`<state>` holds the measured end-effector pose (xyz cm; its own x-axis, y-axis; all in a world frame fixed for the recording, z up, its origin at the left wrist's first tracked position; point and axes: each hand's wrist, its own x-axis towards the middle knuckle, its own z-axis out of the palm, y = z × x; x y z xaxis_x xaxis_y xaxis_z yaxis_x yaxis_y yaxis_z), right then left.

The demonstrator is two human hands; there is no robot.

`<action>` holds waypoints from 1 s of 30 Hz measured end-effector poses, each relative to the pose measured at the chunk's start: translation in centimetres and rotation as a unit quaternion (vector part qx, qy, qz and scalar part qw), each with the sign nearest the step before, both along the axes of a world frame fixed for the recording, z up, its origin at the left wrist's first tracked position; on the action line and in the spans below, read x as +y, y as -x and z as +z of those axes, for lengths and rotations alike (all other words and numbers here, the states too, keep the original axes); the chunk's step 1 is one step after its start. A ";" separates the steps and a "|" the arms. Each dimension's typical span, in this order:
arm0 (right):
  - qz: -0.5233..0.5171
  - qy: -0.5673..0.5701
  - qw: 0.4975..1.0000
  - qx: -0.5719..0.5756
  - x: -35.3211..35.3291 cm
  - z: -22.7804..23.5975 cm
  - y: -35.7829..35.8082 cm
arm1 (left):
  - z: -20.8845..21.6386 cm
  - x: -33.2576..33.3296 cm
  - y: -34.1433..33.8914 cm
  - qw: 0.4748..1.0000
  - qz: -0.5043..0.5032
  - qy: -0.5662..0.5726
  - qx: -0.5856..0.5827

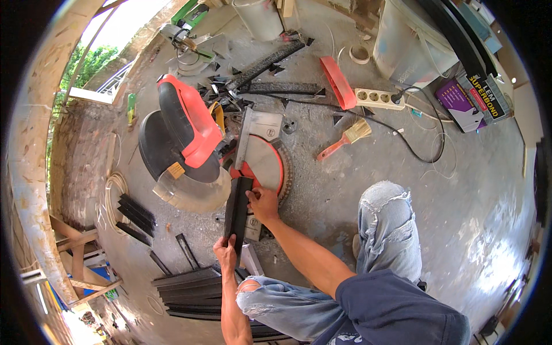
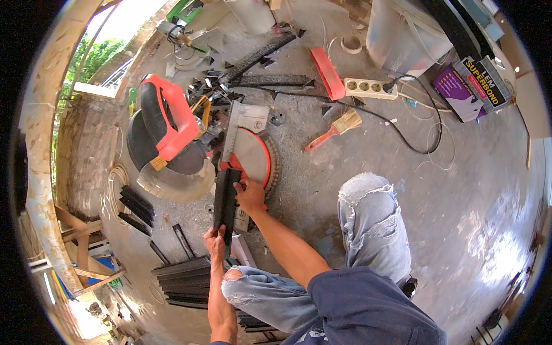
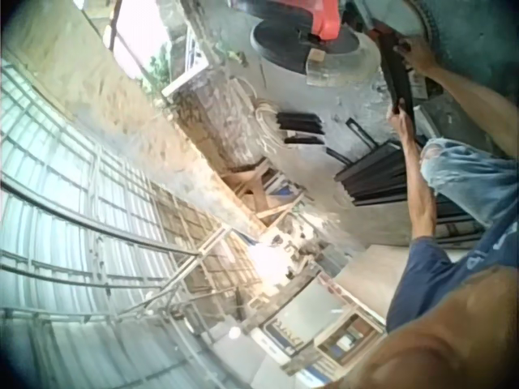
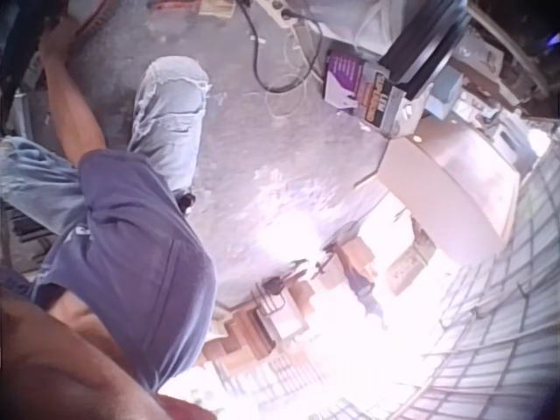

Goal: The person uses a miter saw to cut black frame pieces, handling the frames one at a time and using a brush to clear debris from the saw bed.

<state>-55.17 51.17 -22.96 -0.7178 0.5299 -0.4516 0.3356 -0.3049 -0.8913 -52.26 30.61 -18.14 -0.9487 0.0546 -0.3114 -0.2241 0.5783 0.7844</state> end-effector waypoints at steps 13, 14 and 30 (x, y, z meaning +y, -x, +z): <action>-0.057 0.041 0.998 0.003 -0.1 1.1 0.0 | 0.3 0.5 0.0 0.999 0.039 -0.007 -0.003; -0.061 0.046 0.997 0.003 0.0 1.1 0.1 | 0.3 0.7 0.1 0.999 0.037 -0.007 -0.004; -0.096 0.093 0.991 -0.012 0.2 1.6 0.4 | -0.1 0.3 0.4 0.999 0.031 0.000 -0.009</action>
